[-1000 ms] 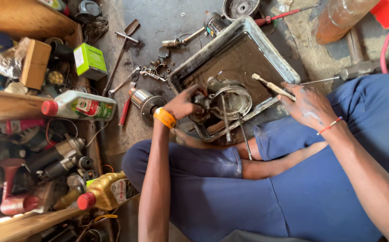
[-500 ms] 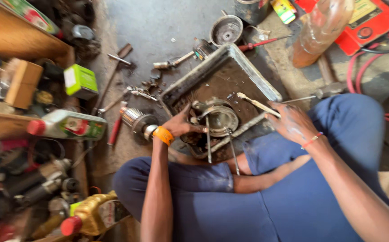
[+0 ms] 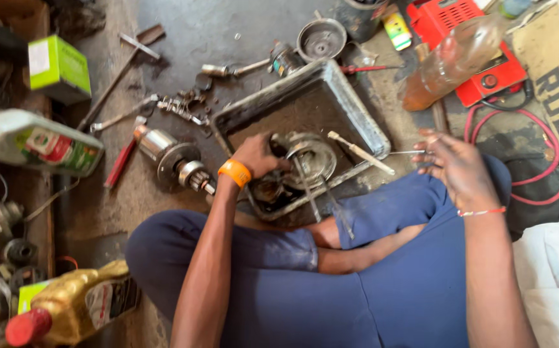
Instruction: The person scrubs a disassembled mechanical part with a brush in a tray of liquid, then pours a cleaning solvent from a plastic bottle over the part to rinse it. The person handles the part and the bottle throughout the process.
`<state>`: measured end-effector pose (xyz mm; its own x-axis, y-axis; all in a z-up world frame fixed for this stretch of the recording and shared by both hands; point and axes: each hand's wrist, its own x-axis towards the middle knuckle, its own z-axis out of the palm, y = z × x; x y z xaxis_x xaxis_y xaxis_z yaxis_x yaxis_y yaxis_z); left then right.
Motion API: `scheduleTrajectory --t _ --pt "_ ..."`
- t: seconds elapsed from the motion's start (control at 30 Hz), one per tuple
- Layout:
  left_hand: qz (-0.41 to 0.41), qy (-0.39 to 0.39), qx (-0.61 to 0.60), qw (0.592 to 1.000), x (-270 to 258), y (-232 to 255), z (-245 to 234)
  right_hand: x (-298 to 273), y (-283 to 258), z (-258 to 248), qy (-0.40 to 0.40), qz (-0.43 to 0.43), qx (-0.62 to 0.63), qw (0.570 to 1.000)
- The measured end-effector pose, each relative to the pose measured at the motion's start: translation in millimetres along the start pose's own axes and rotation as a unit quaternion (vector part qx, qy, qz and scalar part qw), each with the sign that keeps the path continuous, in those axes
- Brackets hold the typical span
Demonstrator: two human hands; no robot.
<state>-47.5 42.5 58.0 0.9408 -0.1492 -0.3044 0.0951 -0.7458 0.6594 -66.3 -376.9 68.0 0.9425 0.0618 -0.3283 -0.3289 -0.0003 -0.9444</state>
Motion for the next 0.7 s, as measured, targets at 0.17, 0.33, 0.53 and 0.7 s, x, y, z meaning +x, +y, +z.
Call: scheduleTrajectory --t 0.17,0.33,0.53,0.7 --pt "0.066 0.101 -0.015 0.993 -3.7 10.3 -5.2 -1.4 -0.6 2.3 0.011 0.029 0.115 0.993" --pt "0.056 0.223 -0.064 0.971 -12.1 36.6 -11.8 8.9 4.3 2.2 -0.02 0.036 0.072 0.997" --pt "0.034 0.281 -0.028 0.959 -23.8 52.4 -22.2 50.3 -40.2 -33.8 -0.106 0.053 0.416 0.902" --pt "0.117 0.356 0.106 0.921 -29.2 49.4 -30.2 80.5 -76.2 0.1 -0.062 0.092 0.668 0.735"
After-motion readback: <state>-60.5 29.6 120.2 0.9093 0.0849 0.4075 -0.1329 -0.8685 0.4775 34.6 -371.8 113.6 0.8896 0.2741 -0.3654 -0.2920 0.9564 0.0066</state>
